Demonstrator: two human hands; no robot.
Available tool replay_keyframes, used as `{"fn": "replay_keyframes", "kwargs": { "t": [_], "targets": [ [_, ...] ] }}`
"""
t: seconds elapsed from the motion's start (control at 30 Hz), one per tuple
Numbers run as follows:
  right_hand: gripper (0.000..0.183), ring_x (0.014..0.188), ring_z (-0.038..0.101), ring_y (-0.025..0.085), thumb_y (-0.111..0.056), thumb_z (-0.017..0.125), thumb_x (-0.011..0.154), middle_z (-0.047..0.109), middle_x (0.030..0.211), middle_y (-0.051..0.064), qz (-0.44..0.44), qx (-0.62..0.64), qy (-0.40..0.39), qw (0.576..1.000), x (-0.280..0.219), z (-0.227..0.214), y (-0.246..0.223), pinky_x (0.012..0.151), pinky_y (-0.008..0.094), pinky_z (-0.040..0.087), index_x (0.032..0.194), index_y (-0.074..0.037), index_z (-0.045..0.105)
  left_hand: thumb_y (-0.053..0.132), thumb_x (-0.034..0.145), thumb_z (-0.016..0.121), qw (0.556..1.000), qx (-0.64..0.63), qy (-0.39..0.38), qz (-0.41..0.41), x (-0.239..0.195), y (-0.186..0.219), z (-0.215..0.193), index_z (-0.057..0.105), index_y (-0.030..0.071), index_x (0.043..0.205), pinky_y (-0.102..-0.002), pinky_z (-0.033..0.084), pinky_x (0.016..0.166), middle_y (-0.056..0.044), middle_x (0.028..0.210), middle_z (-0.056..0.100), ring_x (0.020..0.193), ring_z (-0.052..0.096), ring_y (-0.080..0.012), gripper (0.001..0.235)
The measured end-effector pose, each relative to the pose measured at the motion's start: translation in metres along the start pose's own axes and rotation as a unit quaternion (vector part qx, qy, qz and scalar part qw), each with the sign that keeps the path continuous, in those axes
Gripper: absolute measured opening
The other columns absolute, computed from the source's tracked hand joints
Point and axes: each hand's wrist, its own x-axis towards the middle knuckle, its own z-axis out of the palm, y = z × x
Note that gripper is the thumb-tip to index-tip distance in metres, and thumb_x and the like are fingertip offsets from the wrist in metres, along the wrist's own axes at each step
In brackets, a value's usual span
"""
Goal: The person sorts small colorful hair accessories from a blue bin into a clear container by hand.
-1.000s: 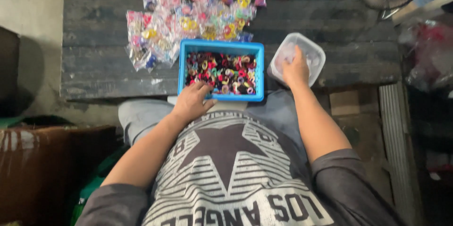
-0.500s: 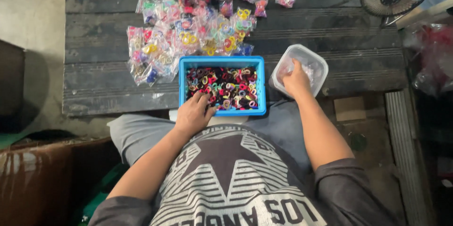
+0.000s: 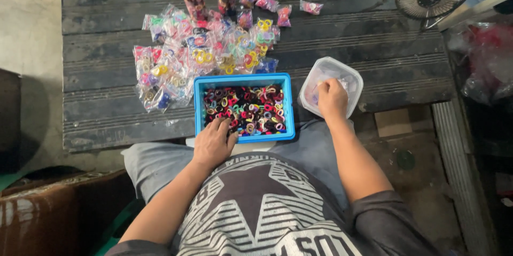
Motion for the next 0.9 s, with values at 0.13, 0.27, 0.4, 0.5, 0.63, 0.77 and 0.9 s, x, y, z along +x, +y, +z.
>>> {"fn": "replay_keyframes", "kwargs": {
  "t": [0.13, 0.27, 0.4, 0.5, 0.63, 0.77, 0.9],
  "targets": [
    [0.013, 0.082, 0.071, 0.035, -0.026, 0.073, 0.081, 0.071, 0.078, 0.007, -0.039, 0.026, 0.114, 0.992, 0.001, 0.013, 0.018, 0.075, 0.047, 0.056, 0.085, -0.015, 0.067, 0.043, 0.088, 0.059, 1.000, 0.005, 0.004, 0.000, -0.003, -0.003, 0.007, 0.068, 0.015, 0.120, -0.037, 0.059, 0.067, -0.007, 0.106, 0.067, 0.088, 0.073, -0.0281, 0.044],
    [0.025, 0.086, 0.070, 0.034, -0.008, 0.065, 0.080, 0.070, 0.088, 0.010, -0.033, 0.107, 0.133, 0.985, -0.002, -0.002, 0.006, 0.077, 0.047, 0.055, 0.104, -0.014, 0.064, 0.039, 0.086, 0.059, 1.000, 0.007, 0.014, 0.012, 0.000, -0.004, 0.006, 0.069, 0.015, 0.119, -0.037, 0.059, 0.067, -0.008, 0.105, 0.067, 0.086, 0.073, -0.0287, 0.042],
    [0.070, 0.097, 0.069, 0.030, 0.001, 0.057, 0.086, 0.066, 0.096, 0.009, 0.004, 0.179, 0.091, 0.980, -0.013, -0.019, -0.014, 0.093, 0.048, 0.057, 0.153, -0.012, 0.042, 0.038, 0.086, 0.057, 1.000, 0.003, 0.002, 0.006, 0.002, -0.001, 0.001, 0.068, 0.014, 0.120, -0.038, 0.059, 0.068, -0.009, 0.104, 0.068, 0.087, 0.073, -0.0301, 0.043],
    [0.056, 0.100, 0.070, 0.030, -0.009, 0.065, 0.084, 0.067, 0.094, 0.006, 0.034, 0.160, 0.091, 0.982, -0.014, -0.020, -0.015, 0.094, 0.046, 0.056, 0.139, -0.013, 0.062, 0.039, 0.087, 0.057, 1.000, 0.010, 0.012, 0.008, -0.002, -0.004, 0.008, 0.069, 0.014, 0.119, -0.037, 0.059, 0.067, -0.009, 0.103, 0.068, 0.085, 0.073, -0.0294, 0.042],
    [0.015, 0.083, 0.071, 0.035, -0.027, 0.068, 0.093, 0.070, 0.073, 0.007, -0.016, 0.117, 0.156, 0.981, -0.002, 0.012, 0.029, 0.075, 0.047, 0.055, 0.090, -0.012, 0.071, 0.042, 0.088, 0.056, 1.000, 0.014, 0.013, 0.013, -0.006, -0.006, 0.013, 0.070, 0.014, 0.118, -0.037, 0.059, 0.068, -0.009, 0.103, 0.068, 0.086, 0.073, -0.0288, 0.043],
    [0.024, 0.076, 0.069, 0.036, -0.030, 0.066, 0.092, 0.064, 0.067, 0.011, 0.003, 0.085, 0.175, 0.981, -0.001, 0.020, 0.037, 0.072, 0.046, 0.054, 0.077, -0.012, 0.062, 0.043, 0.089, 0.055, 1.000, 0.016, 0.014, 0.012, -0.003, -0.006, 0.014, 0.069, 0.014, 0.118, -0.037, 0.059, 0.068, -0.008, 0.104, 0.068, 0.086, 0.073, -0.0290, 0.044],
    [0.015, 0.076, 0.068, 0.039, -0.022, 0.057, 0.090, 0.065, 0.069, 0.015, 0.013, 0.090, 0.168, 0.982, -0.009, 0.001, 0.007, 0.072, 0.052, 0.050, 0.082, -0.010, 0.063, 0.044, 0.089, 0.054, 0.999, 0.020, 0.021, 0.018, -0.004, -0.007, 0.016, 0.069, 0.013, 0.118, -0.037, 0.059, 0.067, -0.009, 0.103, 0.068, 0.086, 0.073, -0.0291, 0.045]
  ]
}}
